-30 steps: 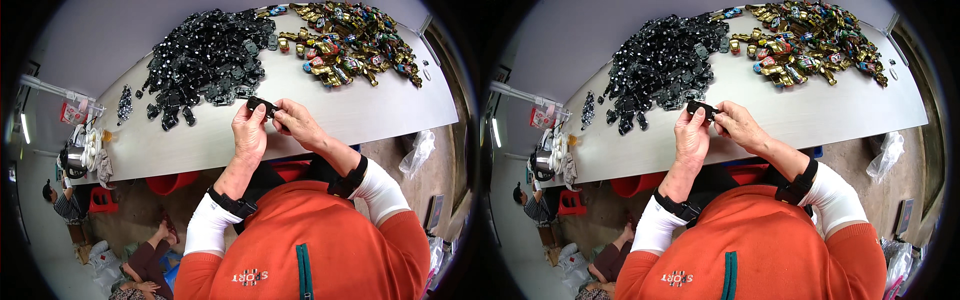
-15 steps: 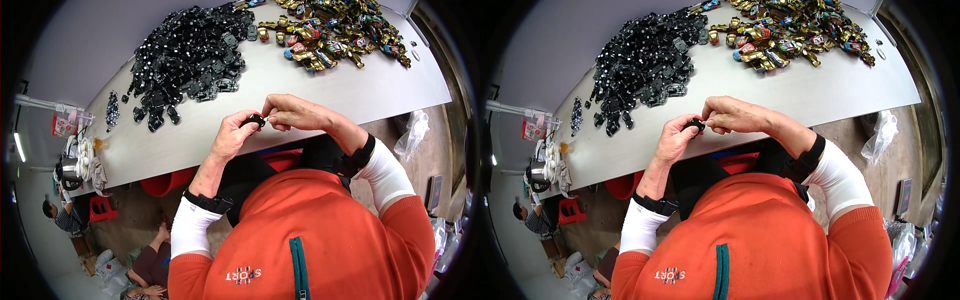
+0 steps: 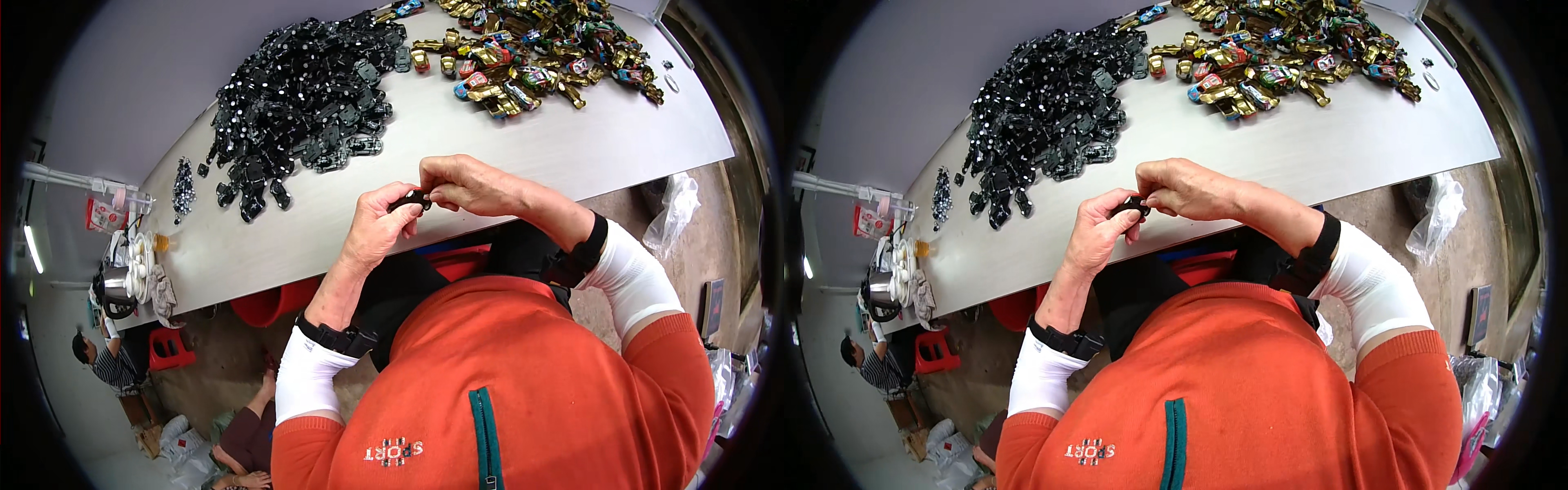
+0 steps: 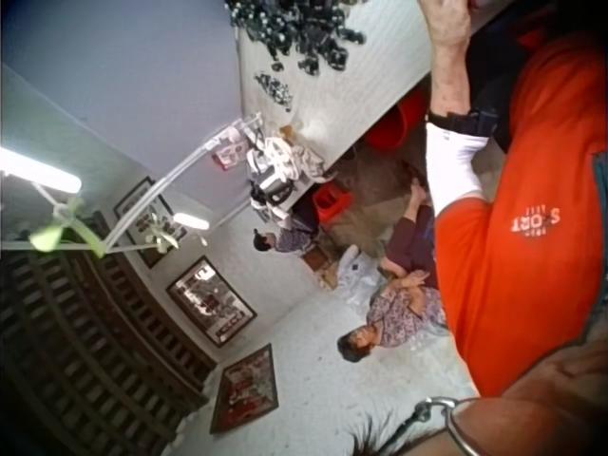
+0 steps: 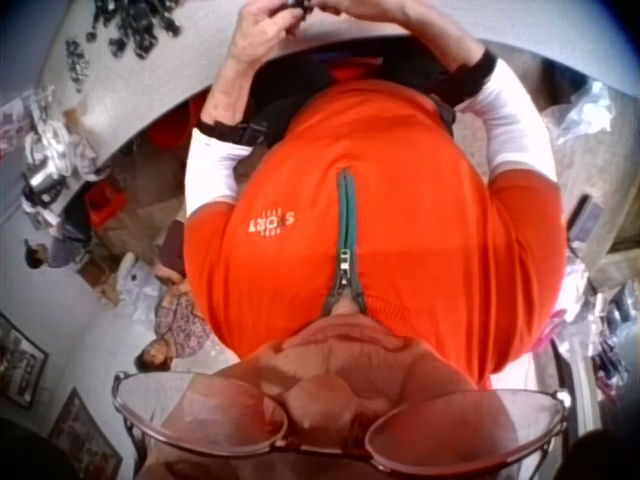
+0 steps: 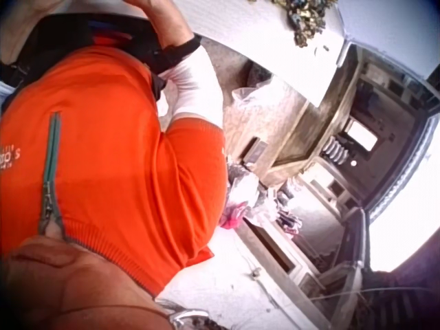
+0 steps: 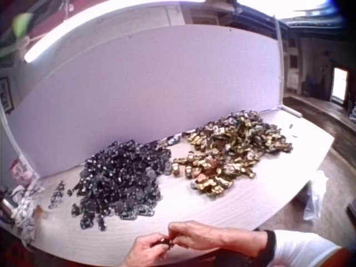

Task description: The person assembles miniature toy cars by hand at a table. They pick up a black car body and a colored chassis, align them, and press them together to form a complete unit. The person repeats this process with multiple cars, handling them one at a time and placing the finished units into a pile on the right side of the table.

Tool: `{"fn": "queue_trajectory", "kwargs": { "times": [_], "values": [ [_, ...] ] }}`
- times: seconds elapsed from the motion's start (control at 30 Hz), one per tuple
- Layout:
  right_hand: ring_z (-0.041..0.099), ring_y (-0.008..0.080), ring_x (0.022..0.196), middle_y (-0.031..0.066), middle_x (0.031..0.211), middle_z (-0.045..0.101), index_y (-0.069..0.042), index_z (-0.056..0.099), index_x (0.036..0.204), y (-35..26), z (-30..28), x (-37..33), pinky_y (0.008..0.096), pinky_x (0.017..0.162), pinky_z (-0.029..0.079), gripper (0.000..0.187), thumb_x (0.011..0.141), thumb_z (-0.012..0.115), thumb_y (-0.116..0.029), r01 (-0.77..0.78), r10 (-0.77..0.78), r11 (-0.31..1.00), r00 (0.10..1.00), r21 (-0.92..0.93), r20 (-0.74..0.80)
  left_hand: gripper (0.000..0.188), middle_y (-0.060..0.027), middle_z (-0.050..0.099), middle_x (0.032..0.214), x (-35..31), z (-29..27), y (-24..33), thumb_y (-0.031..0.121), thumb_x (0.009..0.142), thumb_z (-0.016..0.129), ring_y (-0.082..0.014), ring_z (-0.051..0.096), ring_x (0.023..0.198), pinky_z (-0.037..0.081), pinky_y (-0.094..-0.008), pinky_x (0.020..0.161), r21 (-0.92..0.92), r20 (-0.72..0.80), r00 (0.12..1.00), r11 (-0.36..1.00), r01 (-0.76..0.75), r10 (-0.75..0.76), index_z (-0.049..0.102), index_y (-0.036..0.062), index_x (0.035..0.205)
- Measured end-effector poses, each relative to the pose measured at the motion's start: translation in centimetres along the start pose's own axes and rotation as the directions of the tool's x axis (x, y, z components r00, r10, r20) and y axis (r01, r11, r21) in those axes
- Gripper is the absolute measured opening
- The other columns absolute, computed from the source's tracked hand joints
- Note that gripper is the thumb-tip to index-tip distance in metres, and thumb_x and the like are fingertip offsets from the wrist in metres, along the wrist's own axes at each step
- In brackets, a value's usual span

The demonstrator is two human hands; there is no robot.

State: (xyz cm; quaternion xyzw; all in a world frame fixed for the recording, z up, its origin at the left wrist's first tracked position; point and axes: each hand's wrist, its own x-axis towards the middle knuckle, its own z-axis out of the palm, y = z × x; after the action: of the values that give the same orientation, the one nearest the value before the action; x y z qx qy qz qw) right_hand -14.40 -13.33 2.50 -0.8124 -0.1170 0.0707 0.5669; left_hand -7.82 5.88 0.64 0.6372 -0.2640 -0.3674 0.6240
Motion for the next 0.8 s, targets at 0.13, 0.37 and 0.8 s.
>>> {"fn": "queue_trajectory", "kwargs": {
  "times": [0.13, 0.37, 0.8],
  "values": [
    [0.055, 0.0231, 0.063, 0.0118, 0.070, 0.059, -0.001, 0.052, 0.086, 0.0, 0.8, 0.1, 0.0362, 0.060, 0.044, 0.007, 0.085, 0.056, -0.008, -0.028, -0.015, 0.954, 0.990, -0.300, -0.140, 0.014, -0.0056, 0.061, 0.075, 0.1, 0.7, -0.4, 0.004, 0.088, 0.056, -0.0095, 0.054, 0.055, 0.044, -0.0208, 0.048, -0.082, -0.065, 0.997, 0.995, 0.047, -0.053, 0.063, -0.0018, 0.098],
    [0.047, 0.0081, 0.058, -0.0001, 0.063, 0.051, 0.001, 0.058, 0.091, 1.0, -0.1, -0.5, 0.0246, 0.052, 0.040, 0.013, 0.089, 0.048, -0.006, -0.116, 0.117, 0.983, 0.993, 0.142, 0.005, 0.013, -0.0084, 0.062, 0.075, -0.2, 0.8, -0.8, 0.005, 0.088, 0.056, -0.0106, 0.057, 0.053, 0.046, -0.0223, 0.047, -0.253, -0.048, 0.992, 0.962, 0.105, -0.121, 0.061, -0.0026, 0.098],
    [0.048, 0.0094, 0.060, 0.0023, 0.063, 0.050, -0.001, 0.059, 0.081, 6.3, -10.1, -6.4, 0.0265, 0.055, 0.041, 0.008, 0.077, 0.065, -0.005, -0.290, -0.147, 0.830, 0.710, -0.476, -0.689, 0.054, -0.0181, 0.057, 0.104, -0.8, 0.8, -16.0, 0.029, 0.087, 0.062, -0.0169, 0.060, 0.066, 0.050, -0.0274, 0.057, 0.001, -0.065, 0.827, 0.828, 0.560, -0.559, 0.041, -0.0017, 0.126]
  ]
}}
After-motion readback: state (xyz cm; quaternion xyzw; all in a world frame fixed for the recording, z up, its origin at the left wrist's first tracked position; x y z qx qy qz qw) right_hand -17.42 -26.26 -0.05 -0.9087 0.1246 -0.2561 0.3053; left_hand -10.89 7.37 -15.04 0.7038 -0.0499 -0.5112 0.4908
